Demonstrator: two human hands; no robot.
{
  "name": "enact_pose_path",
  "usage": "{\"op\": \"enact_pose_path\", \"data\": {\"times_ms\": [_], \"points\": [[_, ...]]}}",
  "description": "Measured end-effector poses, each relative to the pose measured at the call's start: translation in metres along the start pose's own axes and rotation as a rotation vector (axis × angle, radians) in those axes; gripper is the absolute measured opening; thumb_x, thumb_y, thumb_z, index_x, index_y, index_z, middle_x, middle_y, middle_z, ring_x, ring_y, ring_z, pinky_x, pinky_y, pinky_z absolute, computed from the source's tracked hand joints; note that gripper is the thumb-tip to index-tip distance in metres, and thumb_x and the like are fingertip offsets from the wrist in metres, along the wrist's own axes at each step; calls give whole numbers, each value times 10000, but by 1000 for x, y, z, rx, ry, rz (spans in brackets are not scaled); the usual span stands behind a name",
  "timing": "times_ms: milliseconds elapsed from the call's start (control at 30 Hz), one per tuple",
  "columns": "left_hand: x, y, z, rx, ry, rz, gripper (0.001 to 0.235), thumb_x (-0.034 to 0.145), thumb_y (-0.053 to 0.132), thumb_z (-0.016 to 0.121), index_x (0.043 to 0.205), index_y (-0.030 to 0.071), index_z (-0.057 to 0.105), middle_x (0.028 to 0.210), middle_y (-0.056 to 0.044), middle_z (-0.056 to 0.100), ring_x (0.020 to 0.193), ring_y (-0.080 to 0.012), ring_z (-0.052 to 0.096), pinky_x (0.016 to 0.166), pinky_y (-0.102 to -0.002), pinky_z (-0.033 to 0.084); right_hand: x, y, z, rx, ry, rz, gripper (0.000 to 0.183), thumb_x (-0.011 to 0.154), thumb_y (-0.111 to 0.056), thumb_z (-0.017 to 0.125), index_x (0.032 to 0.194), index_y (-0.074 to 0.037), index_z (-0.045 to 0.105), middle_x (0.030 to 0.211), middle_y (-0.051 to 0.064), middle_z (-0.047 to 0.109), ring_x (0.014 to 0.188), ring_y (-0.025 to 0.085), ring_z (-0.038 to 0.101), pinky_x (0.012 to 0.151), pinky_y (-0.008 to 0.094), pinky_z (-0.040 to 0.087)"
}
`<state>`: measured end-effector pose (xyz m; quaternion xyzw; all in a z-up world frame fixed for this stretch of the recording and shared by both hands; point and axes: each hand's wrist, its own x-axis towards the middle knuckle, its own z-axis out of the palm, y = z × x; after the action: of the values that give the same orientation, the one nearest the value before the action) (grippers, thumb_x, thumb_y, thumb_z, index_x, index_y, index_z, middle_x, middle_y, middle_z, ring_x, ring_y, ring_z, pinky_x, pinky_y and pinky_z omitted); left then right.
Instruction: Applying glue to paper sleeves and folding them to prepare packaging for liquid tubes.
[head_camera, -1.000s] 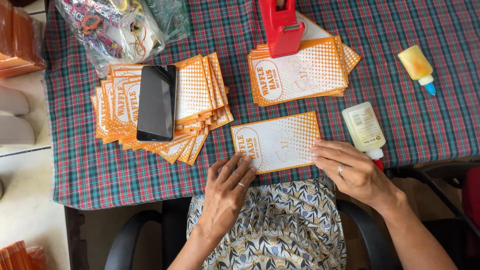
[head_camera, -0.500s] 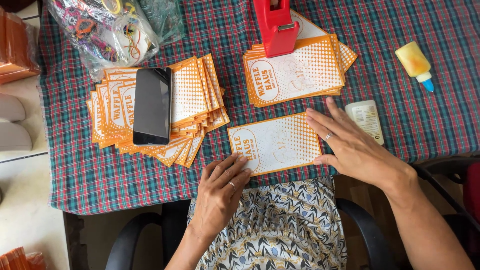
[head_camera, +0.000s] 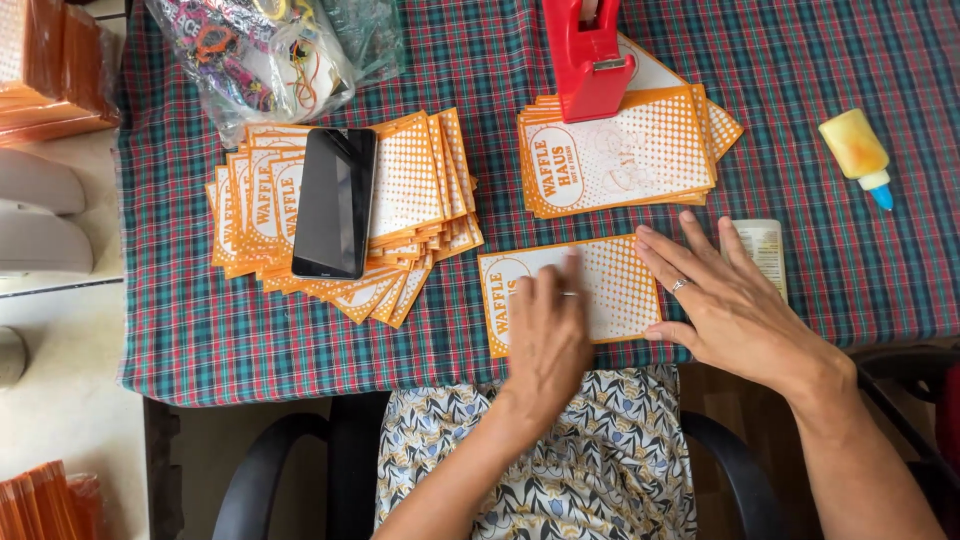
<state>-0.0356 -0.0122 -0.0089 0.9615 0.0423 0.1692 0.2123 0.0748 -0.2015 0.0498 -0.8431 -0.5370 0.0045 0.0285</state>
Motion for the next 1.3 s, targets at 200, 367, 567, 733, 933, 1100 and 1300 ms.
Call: {"op": "enact_pose_path", "data": {"times_ms": [200, 367, 567, 733, 933, 1100, 1300], "points": [[-18, -59, -37, 282, -21, -168, 583, 901, -39, 443, 1465, 104, 474, 967, -88, 460, 785, -247, 429, 636, -390, 426, 2, 3, 0, 39, -12, 3, 1057, 806, -498, 658, 1651, -87, 173, 1724, 80, 198, 1580, 372, 156, 1268, 586, 106], [-36, -75, -34, 487, -94, -113, 659, 931, -20, 513, 1570, 9, 356, 1095, -127, 465, 924, -303, 472, 781, -408, 482, 3, -1, 1, 99, -26, 56, 987, 740, -419, 772, 1548, -39, 353, 1669, 169, 260, 1571, 431, 193, 1251, 636, 142], [-12, -94, -79, 258, 371, 26, 440, 969, -122, 475, 1379, 38, 483, 1107, -212, 616, 847, -307, 562, 644, -419, 408, 15, -63, 0, 189, 105, -7, 1000, 826, -413, 706, 1599, -4, 221, 1721, 233, 22, 1593, 376, 69, 1285, 593, 48], [14, -147, -102, 412, 250, -387, 898, 831, 473, 855, 1494, 68, 405, 1406, -253, 501, 1246, -424, 506, 966, -558, 419, 6, -90, 39, 140, 186, -77, 979, 800, -146, 639, 1637, -92, 135, 1725, 164, 66, 1607, 358, 93, 1308, 572, 131], [16, -185, -117, 158, 107, -429, 1013, 762, 568, 873, 1433, -88, 489, 1340, -223, 581, 1084, -423, 519, 939, -524, 407, 14, -83, 10, 266, 238, -140, 762, 773, 295, 463, 1469, -14, 484, 1473, 246, 548, 1399, 402, 529, 1198, 475, 450], [23, -176, -157, -107, 44, -640, 1005, 718, 545, 844, 1499, 35, 470, 1243, -254, 618, 1172, -460, 477, 925, -599, 424, 78, -87, -20, 346, 653, -25, 479, 1023, 254, 504, 1467, 77, 482, 1465, 212, 579, 1303, 386, 683, 1028, 363, 657], [-2, -202, -171, -428, 540, -727, 567, 704, 240, 945, 1176, -1, 742, 874, -236, 747, 772, -307, 767, 681, -382, 620, 192, -114, 2, 312, 993, -88, 364, 1010, 163, 518, 1341, 85, 647, 1382, 264, 643, 1321, 452, 581, 1139, 566, 467]]}}
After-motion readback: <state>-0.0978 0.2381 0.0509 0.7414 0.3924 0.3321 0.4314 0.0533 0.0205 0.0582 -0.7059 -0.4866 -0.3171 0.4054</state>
